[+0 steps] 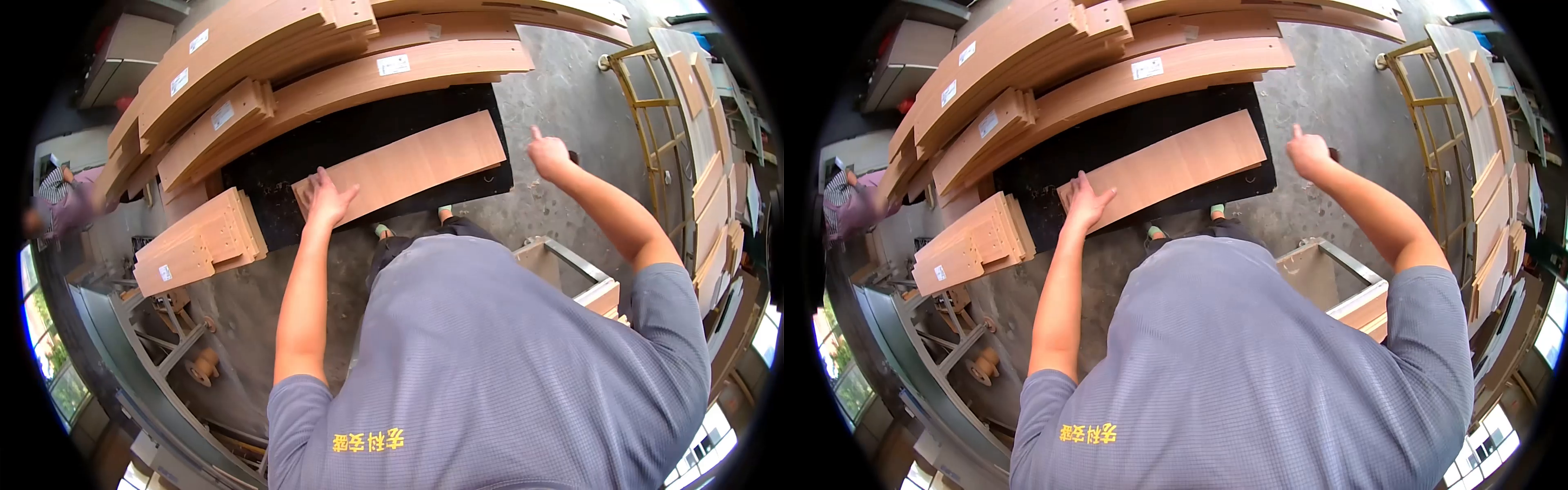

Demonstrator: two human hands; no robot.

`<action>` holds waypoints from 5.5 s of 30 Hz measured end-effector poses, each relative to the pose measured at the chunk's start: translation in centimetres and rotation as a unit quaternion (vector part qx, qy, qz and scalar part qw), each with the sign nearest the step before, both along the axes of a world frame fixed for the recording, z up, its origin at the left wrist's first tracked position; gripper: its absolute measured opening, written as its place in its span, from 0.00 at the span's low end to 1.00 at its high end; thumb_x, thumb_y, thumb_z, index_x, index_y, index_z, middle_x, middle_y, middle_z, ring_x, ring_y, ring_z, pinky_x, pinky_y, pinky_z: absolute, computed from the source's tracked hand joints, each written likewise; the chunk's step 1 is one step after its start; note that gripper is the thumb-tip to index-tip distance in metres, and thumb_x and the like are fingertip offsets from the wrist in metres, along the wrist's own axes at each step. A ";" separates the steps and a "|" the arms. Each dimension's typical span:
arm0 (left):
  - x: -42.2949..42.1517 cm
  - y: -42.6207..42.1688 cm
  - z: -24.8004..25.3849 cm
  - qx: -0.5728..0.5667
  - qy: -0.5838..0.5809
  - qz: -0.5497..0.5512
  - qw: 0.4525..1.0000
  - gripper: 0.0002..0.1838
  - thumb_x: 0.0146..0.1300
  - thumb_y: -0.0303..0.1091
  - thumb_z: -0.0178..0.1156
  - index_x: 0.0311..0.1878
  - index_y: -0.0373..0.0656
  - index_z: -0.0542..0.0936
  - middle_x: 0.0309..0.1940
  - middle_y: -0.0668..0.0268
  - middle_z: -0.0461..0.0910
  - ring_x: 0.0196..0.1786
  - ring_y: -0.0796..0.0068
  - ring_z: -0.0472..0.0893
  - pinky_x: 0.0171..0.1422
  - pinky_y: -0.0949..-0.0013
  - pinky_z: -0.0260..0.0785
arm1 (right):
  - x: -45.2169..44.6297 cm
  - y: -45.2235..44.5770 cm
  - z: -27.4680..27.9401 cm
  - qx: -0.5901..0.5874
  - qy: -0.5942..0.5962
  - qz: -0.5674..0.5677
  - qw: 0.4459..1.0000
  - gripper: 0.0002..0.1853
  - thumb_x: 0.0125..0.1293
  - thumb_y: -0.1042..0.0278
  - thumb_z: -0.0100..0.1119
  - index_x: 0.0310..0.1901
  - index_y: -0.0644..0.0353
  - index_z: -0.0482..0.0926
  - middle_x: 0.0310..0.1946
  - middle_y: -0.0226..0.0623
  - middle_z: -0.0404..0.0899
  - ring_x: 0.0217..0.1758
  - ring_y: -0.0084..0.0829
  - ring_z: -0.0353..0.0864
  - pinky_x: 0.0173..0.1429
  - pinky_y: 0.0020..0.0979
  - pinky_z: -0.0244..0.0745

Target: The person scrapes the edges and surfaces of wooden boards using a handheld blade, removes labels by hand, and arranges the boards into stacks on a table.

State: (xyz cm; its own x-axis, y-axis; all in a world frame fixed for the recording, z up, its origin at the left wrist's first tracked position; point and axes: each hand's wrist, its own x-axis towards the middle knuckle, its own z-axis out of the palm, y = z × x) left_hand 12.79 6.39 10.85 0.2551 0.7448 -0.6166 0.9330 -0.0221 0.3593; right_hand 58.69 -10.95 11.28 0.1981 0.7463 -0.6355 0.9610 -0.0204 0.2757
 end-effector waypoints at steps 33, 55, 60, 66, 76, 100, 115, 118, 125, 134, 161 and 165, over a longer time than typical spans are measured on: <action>6.8 -2.9 13.5 0.246 -0.501 0.200 0.805 0.31 0.79 0.61 0.52 0.41 0.37 0.81 0.34 0.74 0.82 0.37 0.86 0.74 0.41 0.76 0.69 | -15.1 1.6 10.9 0.428 0.711 -0.120 0.545 0.33 0.75 0.74 0.55 0.79 0.65 0.58 0.72 0.49 0.73 0.58 0.43 0.80 0.69 0.36 0.70; -20.1 -18.0 18.4 0.430 -0.486 0.490 0.581 0.33 0.85 0.56 0.34 0.64 0.34 0.75 0.59 0.55 0.82 0.57 0.62 0.80 0.63 0.58 0.69 | -47.3 4.5 23.2 0.323 0.752 0.275 0.505 0.33 0.70 0.74 0.64 0.75 0.69 0.66 0.58 0.48 0.82 0.59 0.39 0.83 0.63 0.36 0.75; -22.7 -27.2 5.9 0.309 -0.535 0.387 0.685 0.31 0.85 0.56 0.37 0.55 0.35 0.79 0.35 0.69 0.82 0.38 0.78 0.81 0.45 0.70 0.74 | -55.8 5.9 25.2 0.286 0.829 0.154 0.456 0.31 0.78 0.66 0.60 0.77 0.68 0.64 0.69 0.41 0.73 0.66 0.31 0.74 0.68 0.33 0.70; -26.4 -33.3 8.5 0.488 -0.573 0.556 0.353 0.31 0.82 0.60 0.43 0.55 0.38 0.79 0.42 0.62 0.83 0.48 0.71 0.83 0.54 0.64 0.75 | -65.3 4.1 22.5 0.062 0.856 0.210 0.469 0.29 0.79 0.66 0.57 0.77 0.66 0.64 0.66 0.38 0.75 0.65 0.29 0.74 0.69 0.31 0.69; -26.1 -42.4 10.6 0.477 -0.338 0.811 -0.017 0.29 0.74 0.51 0.65 0.62 0.33 0.78 0.52 0.62 0.85 0.52 0.75 0.82 0.57 0.67 0.75 | -74.7 -7.9 15.5 -0.394 0.649 0.420 0.498 0.25 0.82 0.69 0.52 0.74 0.69 0.68 0.64 0.41 0.79 0.65 0.27 0.77 0.71 0.29 0.69; -24.0 -38.1 -8.0 0.096 -0.450 0.877 -0.136 0.27 0.70 0.56 0.57 0.61 0.45 0.73 0.46 0.61 0.81 0.50 0.58 0.82 0.56 0.45 0.75 | -57.6 6.9 0.7 -0.255 0.369 0.362 0.818 0.27 0.68 0.71 0.61 0.67 0.71 0.75 0.37 0.39 0.91 0.43 0.24 0.87 0.52 0.27 0.78; -40.3 -47.2 -8.6 0.002 0.283 0.582 0.762 0.38 0.60 0.39 0.66 0.75 0.52 0.67 0.71 0.55 0.71 0.75 0.55 0.70 0.80 0.39 0.55 | -38.1 -1.1 5.3 -0.053 0.434 0.023 0.899 0.34 0.66 0.60 0.69 0.72 0.58 0.73 0.57 0.52 0.84 0.60 0.42 0.84 0.65 0.38 0.76; -39.7 -44.6 -9.5 0.128 0.245 0.536 0.797 0.38 0.57 0.35 0.68 0.73 0.44 0.68 0.68 0.51 0.73 0.70 0.50 0.74 0.74 0.47 0.65 | -32.7 -3.9 4.0 0.014 0.445 -0.089 0.891 0.34 0.68 0.58 0.64 0.74 0.60 0.70 0.61 0.58 0.81 0.64 0.49 0.82 0.68 0.40 0.75; -22.5 -21.5 -3.9 0.265 -0.176 0.257 0.913 0.29 0.64 0.29 0.64 0.69 0.44 0.72 0.64 0.53 0.77 0.66 0.48 0.77 0.69 0.52 0.73 | -22.0 -6.6 1.1 0.100 0.422 -0.127 0.892 0.33 0.65 0.56 0.69 0.69 0.57 0.74 0.61 0.51 0.77 0.66 0.52 0.77 0.70 0.43 0.73; -4.9 -10.8 -3.9 0.186 0.001 0.110 0.976 0.46 0.61 0.42 0.69 0.81 0.45 0.60 0.81 0.36 0.48 0.83 0.34 0.48 0.85 0.42 0.46 | -7.4 -1.8 -1.6 0.342 0.256 -0.269 0.863 0.30 0.64 0.58 0.69 0.67 0.55 0.75 0.63 0.42 0.77 0.62 0.50 0.81 0.64 0.46 0.78; -7.0 -10.6 -2.9 0.022 0.068 0.003 0.997 0.50 0.58 0.54 0.70 0.83 0.60 0.59 0.85 0.46 0.41 0.85 0.32 0.43 0.87 0.42 0.43 | -3.5 12.7 -3.7 0.104 0.327 0.126 0.931 0.31 0.55 0.59 0.75 0.62 0.55 0.82 0.54 0.43 0.84 0.54 0.47 0.86 0.56 0.44 0.83; -8.5 -10.1 -1.5 0.014 0.017 -0.008 1.000 0.47 0.57 0.51 0.69 0.80 0.51 0.65 0.84 0.44 0.49 0.84 0.33 0.46 0.87 0.44 0.45 | -12.0 16.0 -4.1 0.111 0.337 0.174 0.919 0.30 0.56 0.60 0.74 0.62 0.54 0.81 0.51 0.44 0.83 0.53 0.47 0.86 0.55 0.45 0.83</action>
